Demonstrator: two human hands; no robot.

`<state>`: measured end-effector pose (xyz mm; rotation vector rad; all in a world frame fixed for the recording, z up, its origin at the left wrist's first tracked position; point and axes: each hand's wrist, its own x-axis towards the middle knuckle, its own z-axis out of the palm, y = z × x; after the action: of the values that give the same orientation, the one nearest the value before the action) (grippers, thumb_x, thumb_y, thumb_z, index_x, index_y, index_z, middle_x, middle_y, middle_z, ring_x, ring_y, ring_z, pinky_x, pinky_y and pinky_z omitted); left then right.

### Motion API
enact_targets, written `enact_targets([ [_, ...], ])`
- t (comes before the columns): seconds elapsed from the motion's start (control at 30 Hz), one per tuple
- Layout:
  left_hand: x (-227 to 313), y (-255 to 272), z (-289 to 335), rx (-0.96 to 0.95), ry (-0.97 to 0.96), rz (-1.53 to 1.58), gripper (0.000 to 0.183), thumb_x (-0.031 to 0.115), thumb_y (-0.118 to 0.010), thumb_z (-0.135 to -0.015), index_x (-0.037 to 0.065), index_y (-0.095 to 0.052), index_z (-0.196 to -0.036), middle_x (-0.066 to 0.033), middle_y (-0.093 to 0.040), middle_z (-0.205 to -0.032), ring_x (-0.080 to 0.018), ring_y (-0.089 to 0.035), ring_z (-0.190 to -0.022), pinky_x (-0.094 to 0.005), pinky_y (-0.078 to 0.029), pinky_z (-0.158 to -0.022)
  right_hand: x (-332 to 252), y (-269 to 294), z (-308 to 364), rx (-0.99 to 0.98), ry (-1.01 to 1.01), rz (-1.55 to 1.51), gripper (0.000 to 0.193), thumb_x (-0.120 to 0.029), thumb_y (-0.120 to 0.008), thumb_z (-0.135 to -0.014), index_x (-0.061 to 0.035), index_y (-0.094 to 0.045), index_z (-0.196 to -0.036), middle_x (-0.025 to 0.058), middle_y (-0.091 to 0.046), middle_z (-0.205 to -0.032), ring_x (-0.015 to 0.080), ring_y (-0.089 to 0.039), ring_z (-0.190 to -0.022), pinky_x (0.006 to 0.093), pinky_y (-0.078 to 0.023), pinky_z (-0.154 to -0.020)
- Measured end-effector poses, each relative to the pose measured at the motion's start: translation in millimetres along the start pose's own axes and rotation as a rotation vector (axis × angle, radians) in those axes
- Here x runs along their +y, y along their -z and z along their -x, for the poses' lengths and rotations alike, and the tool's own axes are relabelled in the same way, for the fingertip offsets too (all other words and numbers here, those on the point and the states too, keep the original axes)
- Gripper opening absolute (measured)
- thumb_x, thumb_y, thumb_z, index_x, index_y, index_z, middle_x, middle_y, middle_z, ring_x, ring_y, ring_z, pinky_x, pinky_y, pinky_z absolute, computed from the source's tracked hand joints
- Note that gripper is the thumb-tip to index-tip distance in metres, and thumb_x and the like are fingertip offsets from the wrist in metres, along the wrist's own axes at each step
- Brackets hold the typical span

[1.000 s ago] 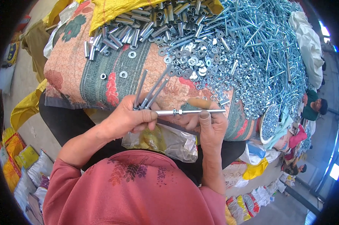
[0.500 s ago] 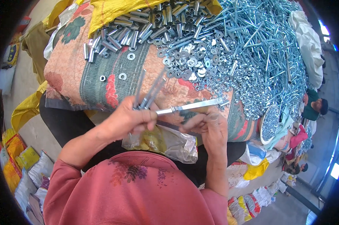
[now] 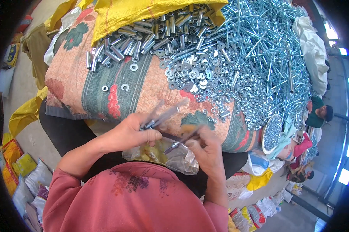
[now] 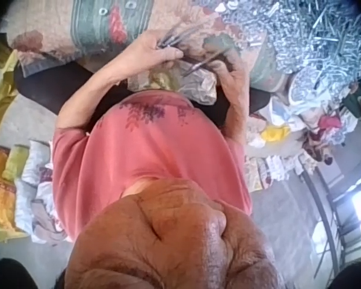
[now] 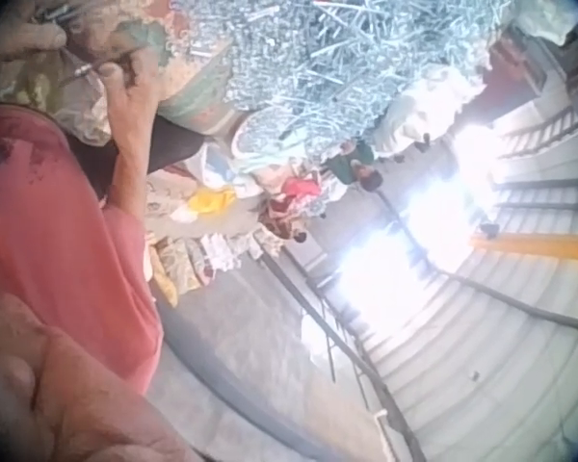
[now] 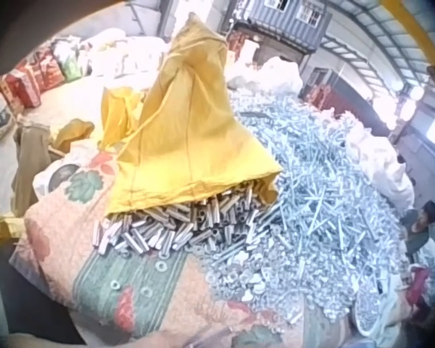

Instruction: The person assembles hardware fasteners by sliding washers and threading nuts onto metal bolts by hand.

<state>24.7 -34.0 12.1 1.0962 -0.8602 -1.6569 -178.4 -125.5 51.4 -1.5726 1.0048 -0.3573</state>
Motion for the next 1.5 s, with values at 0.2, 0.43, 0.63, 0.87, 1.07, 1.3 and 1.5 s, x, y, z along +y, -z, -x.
enact_targets([
  [0.2,9.0,2.9,-0.8,-0.082,0.221,0.763,0.032,0.004,-0.048,-0.085,0.002,-0.046,-0.117,-0.0110,-0.053,-0.076,-0.0063,-0.040,-0.048,-0.0181,-0.028,-0.037,-3.6,-15.3,-58.2,0.326,0.530,1.035,0.033,-0.002,-0.055,-0.077,-0.0005,-0.057,-0.110,0.0159,-0.053,-0.107,0.0322,-0.049,-0.098,0.0404,-0.039,-0.086],
  [0.43,5.0,6.3,-0.6,-0.092,0.188,0.996,0.051,0.007,-0.044,-0.088,0.009,-0.026,-0.135,-0.0150,-0.056,-0.080,-0.0141,-0.048,-0.053,-0.0242,-0.038,-0.043,5.1,-14.4,-60.2,0.291,0.568,1.015,0.034,0.002,-0.053,-0.074,-0.0015,-0.059,-0.107,0.0160,-0.052,-0.108,0.0319,-0.049,-0.098,0.0398,-0.040,-0.085],
  [0.63,15.5,7.0,5.1,-0.068,0.173,0.992,0.058,0.009,-0.044,-0.088,0.016,-0.018,-0.139,-0.0155,-0.057,-0.084,-0.0165,-0.052,-0.054,-0.0259,-0.040,-0.044,-2.7,-5.4,-43.5,0.220,0.528,0.852,0.029,0.001,-0.057,-0.074,-0.0028,-0.061,-0.103,0.0143,-0.054,-0.103,0.0294,-0.051,-0.093,0.0383,-0.041,-0.082],
  [0.87,18.8,3.0,4.5,0.050,0.193,0.781,0.029,0.010,-0.045,-0.088,0.002,-0.047,-0.116,-0.0069,-0.050,-0.074,-0.0056,-0.038,-0.046,-0.0177,-0.026,-0.034,5.8,-26.2,-56.1,0.267,0.562,0.866,0.015,-0.002,-0.060,-0.073,-0.0031,-0.060,-0.088,0.0112,-0.054,-0.088,0.0283,-0.051,-0.085,0.0377,-0.043,-0.074],
  [1.07,11.9,6.2,3.8,0.044,0.204,0.681,0.023,0.013,-0.046,-0.090,-0.003,-0.052,-0.107,-0.0057,-0.051,-0.070,-0.0052,-0.039,-0.045,-0.0173,-0.027,-0.034,0.9,-6.3,-58.2,0.326,0.552,0.833,0.012,0.000,-0.058,-0.076,-0.0023,-0.060,-0.088,0.0118,-0.055,-0.084,0.0278,-0.054,-0.075,0.0369,-0.043,-0.066],
  [1.3,15.5,-0.8,4.2,0.106,0.199,0.739,0.030,0.016,-0.046,-0.092,0.002,-0.046,-0.118,-0.0092,-0.055,-0.077,-0.0058,-0.040,-0.046,-0.0167,-0.027,-0.035,1.1,-7.0,-48.0,0.290,0.497,0.922,0.013,0.001,-0.058,-0.078,-0.0031,-0.061,-0.090,0.0118,-0.053,-0.079,0.0272,-0.055,-0.070,0.0361,-0.043,-0.062],
  [1.5,9.8,2.8,4.1,0.033,0.239,0.719,0.027,0.017,-0.047,-0.092,0.003,-0.049,-0.114,-0.0082,-0.055,-0.082,-0.0049,-0.040,-0.046,-0.0164,-0.025,-0.035,-1.8,-7.2,-44.7,0.286,0.446,0.800,0.014,-0.002,-0.058,-0.078,-0.0045,-0.061,-0.092,0.0127,-0.053,-0.082,0.0287,-0.057,-0.072,0.0378,-0.045,-0.061],
])
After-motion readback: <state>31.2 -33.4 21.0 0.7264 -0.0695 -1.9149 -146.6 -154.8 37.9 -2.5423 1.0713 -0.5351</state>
